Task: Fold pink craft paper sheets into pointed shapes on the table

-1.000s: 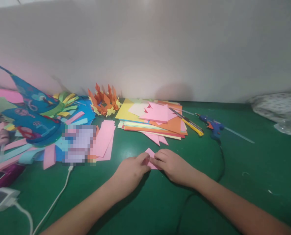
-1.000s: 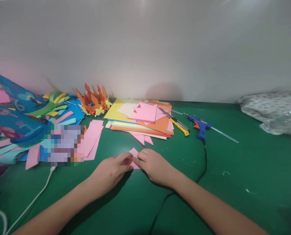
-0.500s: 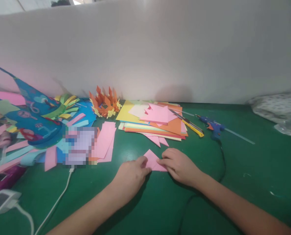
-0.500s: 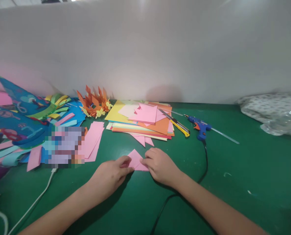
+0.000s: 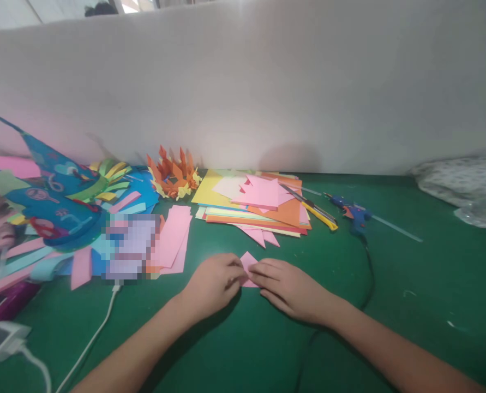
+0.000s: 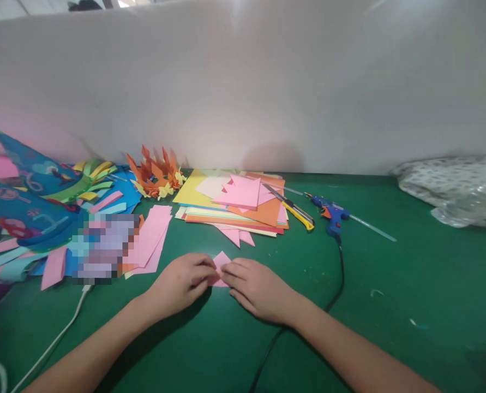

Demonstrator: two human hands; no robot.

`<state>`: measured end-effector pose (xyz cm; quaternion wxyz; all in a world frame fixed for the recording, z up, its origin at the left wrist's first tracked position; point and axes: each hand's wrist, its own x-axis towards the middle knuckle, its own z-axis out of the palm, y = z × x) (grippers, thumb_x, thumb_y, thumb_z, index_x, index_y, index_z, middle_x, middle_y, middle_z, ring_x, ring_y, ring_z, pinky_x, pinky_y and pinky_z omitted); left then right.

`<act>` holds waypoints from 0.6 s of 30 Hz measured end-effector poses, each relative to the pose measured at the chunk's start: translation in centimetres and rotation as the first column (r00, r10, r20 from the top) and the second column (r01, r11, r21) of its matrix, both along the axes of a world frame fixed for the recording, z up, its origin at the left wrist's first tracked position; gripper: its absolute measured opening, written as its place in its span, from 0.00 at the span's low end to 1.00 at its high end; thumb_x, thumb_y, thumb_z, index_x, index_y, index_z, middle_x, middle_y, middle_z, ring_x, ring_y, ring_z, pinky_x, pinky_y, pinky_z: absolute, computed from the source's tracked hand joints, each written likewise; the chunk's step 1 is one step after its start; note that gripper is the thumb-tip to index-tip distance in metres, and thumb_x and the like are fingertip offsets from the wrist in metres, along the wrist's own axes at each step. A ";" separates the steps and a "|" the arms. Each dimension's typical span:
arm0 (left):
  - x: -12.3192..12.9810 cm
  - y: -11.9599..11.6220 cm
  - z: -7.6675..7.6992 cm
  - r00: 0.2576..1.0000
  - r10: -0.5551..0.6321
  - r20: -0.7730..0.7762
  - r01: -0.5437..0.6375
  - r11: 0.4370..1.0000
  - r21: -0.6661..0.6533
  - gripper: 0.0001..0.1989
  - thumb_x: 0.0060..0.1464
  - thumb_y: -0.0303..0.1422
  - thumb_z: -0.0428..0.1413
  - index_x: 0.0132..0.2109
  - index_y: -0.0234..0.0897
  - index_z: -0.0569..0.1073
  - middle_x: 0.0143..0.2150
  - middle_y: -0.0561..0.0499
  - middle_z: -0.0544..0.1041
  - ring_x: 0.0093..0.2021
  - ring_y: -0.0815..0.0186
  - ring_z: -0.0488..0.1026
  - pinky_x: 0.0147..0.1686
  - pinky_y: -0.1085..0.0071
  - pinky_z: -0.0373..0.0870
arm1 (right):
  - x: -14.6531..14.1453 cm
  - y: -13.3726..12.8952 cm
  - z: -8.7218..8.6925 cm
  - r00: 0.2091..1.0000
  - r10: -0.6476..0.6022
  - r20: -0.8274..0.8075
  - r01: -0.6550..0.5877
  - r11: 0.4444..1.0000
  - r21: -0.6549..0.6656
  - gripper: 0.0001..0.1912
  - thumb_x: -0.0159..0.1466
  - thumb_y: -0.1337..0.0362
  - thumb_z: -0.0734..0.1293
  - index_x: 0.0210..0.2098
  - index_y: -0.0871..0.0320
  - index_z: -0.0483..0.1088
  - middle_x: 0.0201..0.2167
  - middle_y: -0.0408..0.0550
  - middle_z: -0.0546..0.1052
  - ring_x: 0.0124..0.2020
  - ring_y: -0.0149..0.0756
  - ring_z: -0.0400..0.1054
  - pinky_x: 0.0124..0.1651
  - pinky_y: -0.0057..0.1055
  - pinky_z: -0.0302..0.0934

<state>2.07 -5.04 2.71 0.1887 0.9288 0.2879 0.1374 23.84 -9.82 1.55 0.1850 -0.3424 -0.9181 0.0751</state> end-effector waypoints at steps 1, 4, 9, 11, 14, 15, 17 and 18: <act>0.3 0.4 0.0 0.999 0.027 0.021 -0.026 0.999 -0.022 0.12 0.55 0.22 0.49 0.36 0.37 0.75 0.38 0.49 0.74 0.37 0.66 0.71 0.39 0.70 0.69 | -0.1 0.0 -0.1 1.000 -0.009 0.017 0.010 1.000 -0.009 0.16 0.68 0.67 0.56 0.52 0.61 0.67 0.47 0.57 0.73 0.47 0.40 0.65 0.50 0.40 0.63; 2.0 1.8 0.1 0.998 0.020 0.056 -0.021 1.000 0.017 0.12 0.56 0.22 0.48 0.40 0.36 0.74 0.40 0.48 0.74 0.40 0.65 0.70 0.41 0.69 0.69 | -0.6 0.0 -0.2 0.997 -0.053 0.058 0.054 0.998 -0.018 0.15 0.68 0.67 0.56 0.49 0.62 0.68 0.45 0.57 0.72 0.44 0.41 0.64 0.46 0.40 0.64; 5.7 4.8 -0.3 0.960 -0.228 0.165 0.216 0.973 0.084 0.25 0.51 0.16 0.46 0.56 0.36 0.65 0.56 0.45 0.69 0.54 0.63 0.65 0.53 0.64 0.63 | -1.1 0.0 -0.3 0.989 -0.111 0.097 0.115 0.993 -0.031 0.12 0.67 0.64 0.57 0.41 0.62 0.71 0.39 0.56 0.71 0.40 0.41 0.63 0.44 0.39 0.63; 6.9 5.8 -0.8 0.936 -0.329 0.124 0.317 0.942 0.109 0.23 0.54 0.19 0.47 0.57 0.35 0.65 0.57 0.45 0.69 0.52 0.62 0.66 0.53 0.63 0.61 | -1.2 -0.1 -0.3 0.988 -0.122 0.096 0.125 0.992 -0.030 0.12 0.67 0.63 0.58 0.41 0.62 0.71 0.39 0.56 0.70 0.40 0.42 0.62 0.44 0.39 0.63; 7.9 6.8 -1.5 0.932 -0.355 0.073 0.347 0.932 0.107 0.18 0.61 0.26 0.46 0.57 0.37 0.65 0.56 0.47 0.70 0.50 0.63 0.67 0.51 0.64 0.61 | -1.2 0.0 -0.2 0.987 -0.129 0.096 0.132 0.991 -0.029 0.13 0.66 0.63 0.58 0.43 0.63 0.70 0.39 0.56 0.70 0.41 0.42 0.62 0.44 0.39 0.62; 8.1 6.9 -1.7 0.932 -0.357 0.064 0.348 0.930 0.117 0.17 0.63 0.27 0.46 0.57 0.37 0.65 0.55 0.47 0.71 0.49 0.62 0.67 0.50 0.64 0.61 | -1.2 0.0 -0.2 0.986 -0.134 0.100 0.138 0.990 -0.031 0.13 0.66 0.63 0.58 0.43 0.64 0.70 0.38 0.56 0.70 0.40 0.43 0.62 0.43 0.39 0.62; 8.2 7.1 -2.0 0.929 -0.368 0.045 0.356 0.920 0.167 0.16 0.64 0.29 0.45 0.57 0.37 0.66 0.52 0.46 0.73 0.47 0.62 0.67 0.48 0.65 0.61 | -1.2 0.0 -0.1 0.984 -0.142 0.104 0.147 0.988 -0.039 0.13 0.66 0.63 0.58 0.42 0.64 0.70 0.36 0.56 0.70 0.39 0.42 0.62 0.41 0.39 0.62; 8.2 7.2 -2.0 0.924 -0.382 0.028 0.369 0.908 0.199 0.16 0.64 0.29 0.45 0.56 0.36 0.66 0.50 0.46 0.74 0.45 0.62 0.67 0.47 0.65 0.62 | -1.2 0.0 -0.1 0.984 -0.144 0.104 0.149 0.988 -0.044 0.13 0.66 0.64 0.58 0.42 0.64 0.71 0.36 0.55 0.70 0.38 0.42 0.62 0.40 0.38 0.62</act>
